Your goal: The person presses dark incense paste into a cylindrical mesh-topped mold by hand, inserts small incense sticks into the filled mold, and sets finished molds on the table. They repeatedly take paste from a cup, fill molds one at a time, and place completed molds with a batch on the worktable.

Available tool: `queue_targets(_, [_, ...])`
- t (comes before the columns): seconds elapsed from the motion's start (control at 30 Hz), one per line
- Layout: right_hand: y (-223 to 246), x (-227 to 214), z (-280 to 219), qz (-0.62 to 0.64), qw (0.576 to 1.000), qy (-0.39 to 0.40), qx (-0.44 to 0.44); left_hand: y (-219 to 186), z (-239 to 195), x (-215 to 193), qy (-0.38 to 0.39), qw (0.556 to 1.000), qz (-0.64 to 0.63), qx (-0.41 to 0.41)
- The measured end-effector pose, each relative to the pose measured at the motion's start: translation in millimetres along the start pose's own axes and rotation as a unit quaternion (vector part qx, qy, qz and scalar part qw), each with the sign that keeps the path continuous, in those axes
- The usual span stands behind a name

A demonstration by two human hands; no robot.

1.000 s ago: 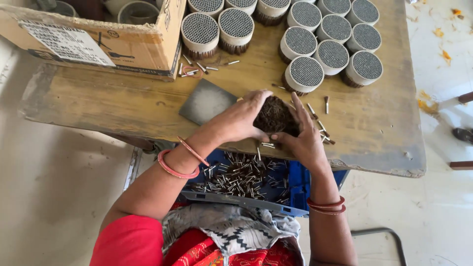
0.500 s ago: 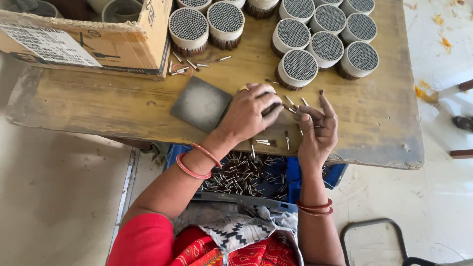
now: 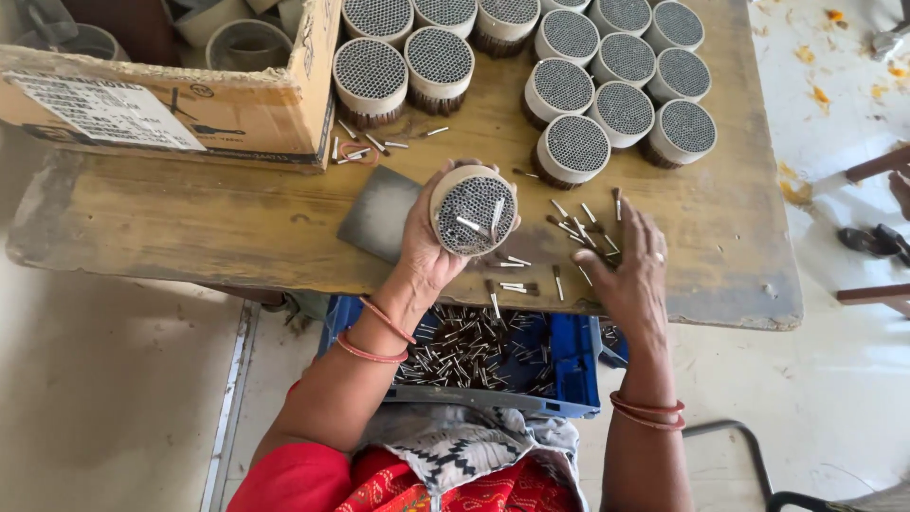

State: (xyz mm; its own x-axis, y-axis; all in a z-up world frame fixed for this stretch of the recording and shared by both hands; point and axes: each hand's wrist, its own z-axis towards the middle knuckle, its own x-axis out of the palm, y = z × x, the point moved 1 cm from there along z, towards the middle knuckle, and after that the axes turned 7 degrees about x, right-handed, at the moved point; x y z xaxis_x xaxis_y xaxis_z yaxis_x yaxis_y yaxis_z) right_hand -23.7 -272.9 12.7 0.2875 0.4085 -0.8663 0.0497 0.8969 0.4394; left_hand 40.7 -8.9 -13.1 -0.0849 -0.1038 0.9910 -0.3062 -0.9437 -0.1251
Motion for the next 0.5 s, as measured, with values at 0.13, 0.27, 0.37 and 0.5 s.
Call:
queue_targets(0.13, [50,7,6,0.023,0.992,0.074,-0.098,-4,2,-6,0.044,0.998,-0.033,0.035])
queue_targets(0.27, [78,27,16,0.001,0.982,0.094,-0.163,-9,-1,-4,0.042,0.995,-0.077,0.055])
queue_targets(0.37, [94,37,26,-0.064,0.976,0.071,-0.194,-9,2,-10,0.040,0.994,-0.077,0.061])
queue_targets(0.5, [101,57,43,-0.118,0.983,0.066,-0.121,-9,3,-11,0.050,0.994,-0.072,0.065])
